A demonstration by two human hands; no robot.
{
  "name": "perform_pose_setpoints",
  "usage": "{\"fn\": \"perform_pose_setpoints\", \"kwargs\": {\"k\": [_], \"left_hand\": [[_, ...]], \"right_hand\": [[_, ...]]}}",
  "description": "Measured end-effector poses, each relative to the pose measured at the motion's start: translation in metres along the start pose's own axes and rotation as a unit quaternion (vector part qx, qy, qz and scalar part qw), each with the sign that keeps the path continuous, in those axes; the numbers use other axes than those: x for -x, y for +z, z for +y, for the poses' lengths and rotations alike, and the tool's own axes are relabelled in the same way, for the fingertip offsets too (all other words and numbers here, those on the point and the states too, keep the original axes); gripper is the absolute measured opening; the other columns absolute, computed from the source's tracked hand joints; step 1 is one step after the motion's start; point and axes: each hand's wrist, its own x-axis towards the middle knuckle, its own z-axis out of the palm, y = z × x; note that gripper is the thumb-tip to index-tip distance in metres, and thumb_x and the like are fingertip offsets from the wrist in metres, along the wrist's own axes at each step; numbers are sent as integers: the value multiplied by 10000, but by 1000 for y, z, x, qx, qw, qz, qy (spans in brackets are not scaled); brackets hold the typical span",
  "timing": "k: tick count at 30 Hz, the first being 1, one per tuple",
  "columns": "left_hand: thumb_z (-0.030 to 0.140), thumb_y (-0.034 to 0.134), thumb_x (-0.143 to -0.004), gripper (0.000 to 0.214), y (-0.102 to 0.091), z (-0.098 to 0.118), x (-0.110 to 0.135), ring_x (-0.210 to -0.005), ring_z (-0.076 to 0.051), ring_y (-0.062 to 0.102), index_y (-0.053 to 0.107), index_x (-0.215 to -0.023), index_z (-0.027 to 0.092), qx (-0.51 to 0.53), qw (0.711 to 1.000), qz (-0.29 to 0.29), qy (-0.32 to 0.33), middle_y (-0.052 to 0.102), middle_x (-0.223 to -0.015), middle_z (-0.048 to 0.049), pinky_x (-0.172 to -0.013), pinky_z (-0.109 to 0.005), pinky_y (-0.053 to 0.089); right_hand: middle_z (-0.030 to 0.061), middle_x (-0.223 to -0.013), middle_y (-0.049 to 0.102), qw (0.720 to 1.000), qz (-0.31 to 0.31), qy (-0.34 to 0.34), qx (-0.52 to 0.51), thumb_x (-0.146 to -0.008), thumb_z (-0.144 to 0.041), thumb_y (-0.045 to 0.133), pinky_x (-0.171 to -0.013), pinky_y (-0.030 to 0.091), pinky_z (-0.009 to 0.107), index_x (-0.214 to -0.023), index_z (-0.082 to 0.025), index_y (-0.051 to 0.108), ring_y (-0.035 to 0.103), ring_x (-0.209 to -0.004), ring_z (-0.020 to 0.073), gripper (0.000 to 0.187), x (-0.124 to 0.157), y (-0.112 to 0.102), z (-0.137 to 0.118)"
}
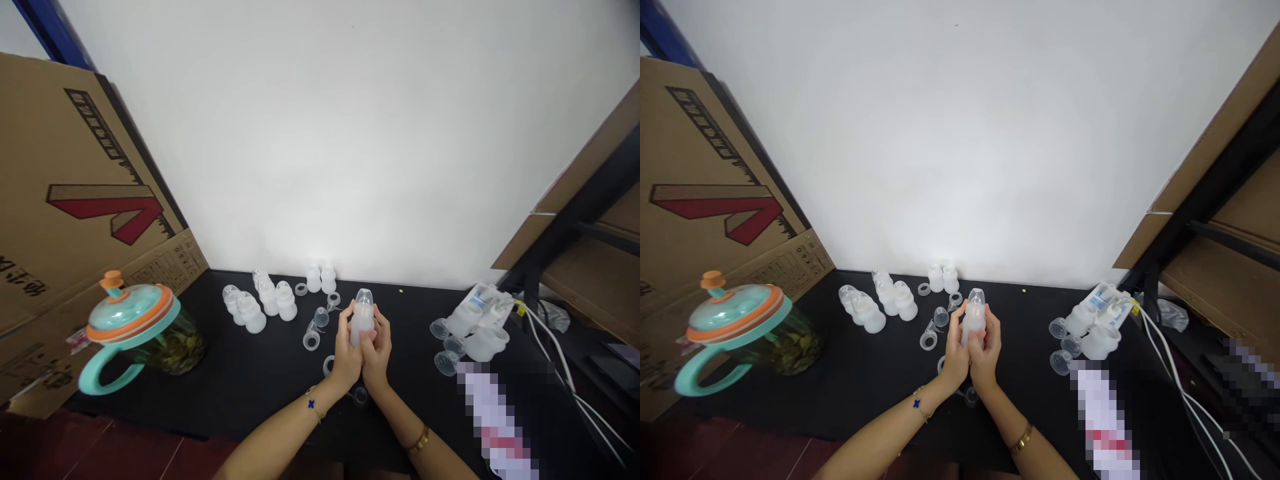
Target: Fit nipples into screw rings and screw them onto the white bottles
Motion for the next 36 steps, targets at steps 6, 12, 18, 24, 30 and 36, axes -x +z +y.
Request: {"fn": "perform_pose_setpoints", "kwargs": {"k": [6,12,18,24,30,36], "left_hand": [[374,685,-860,651,-1,-1,-1,-799,-201,669,385,-1421,233,-7,1000,-3,1,694,-1024,-70,-752,-335,532],[364,696,-854,653,0,3,-1,-829,-197,665,395,-1418,233,-9,1000,1,2,685,-1076,-74,-776,-332,530],[336,687,-859,644,0,3,0,-875,-205,680,385,-1421,245,0,1000,-2,1,676,-1139,-82,-800,-346,547],[366,688,-863,609,1,5,-1,-1010,-236,673,408,-1388,242,4,1000,8,8,648,-1220,-101,-881,-370,537],[393,689,-864,625,1,5,-3,-976,-235,673,395,-1397,251,7,1000,-2,8,666,-1152,-83,-844,-369,538],[375,672,-881,622,1,7,-2,-936,-218,673,370,-1414,264,7,1000,-7,8,656,-1161,-76,-841,-363,538]], "right_hand": [[122,-1206,661,1000,12,-1,-1,-818,-348,658,-818,556,398,-1332,-204,541,677,-987,266,547,-2,2,-2],[115,-1160,673,1000,7,5,-7,-822,-345,656,-786,564,381,-1339,-203,530,690,-923,249,551,-2,3,-1],[129,-1224,642,1000,1,-2,7,-828,-346,649,-848,546,413,-1352,-205,516,671,-1002,266,560,-1,1,2],[126,-1197,659,1000,0,17,-13,-802,-341,678,-832,558,410,-1334,-205,510,684,-976,264,573,-3,5,-4],[113,-1108,696,999,0,44,-15,-782,-340,722,-810,567,413,-1310,-199,499,701,-908,252,591,-5,8,-11],[106,-1085,702,999,0,47,-22,-767,-324,728,-807,567,415,-1283,-200,516,701,-908,253,571,-5,8,-14]]}}
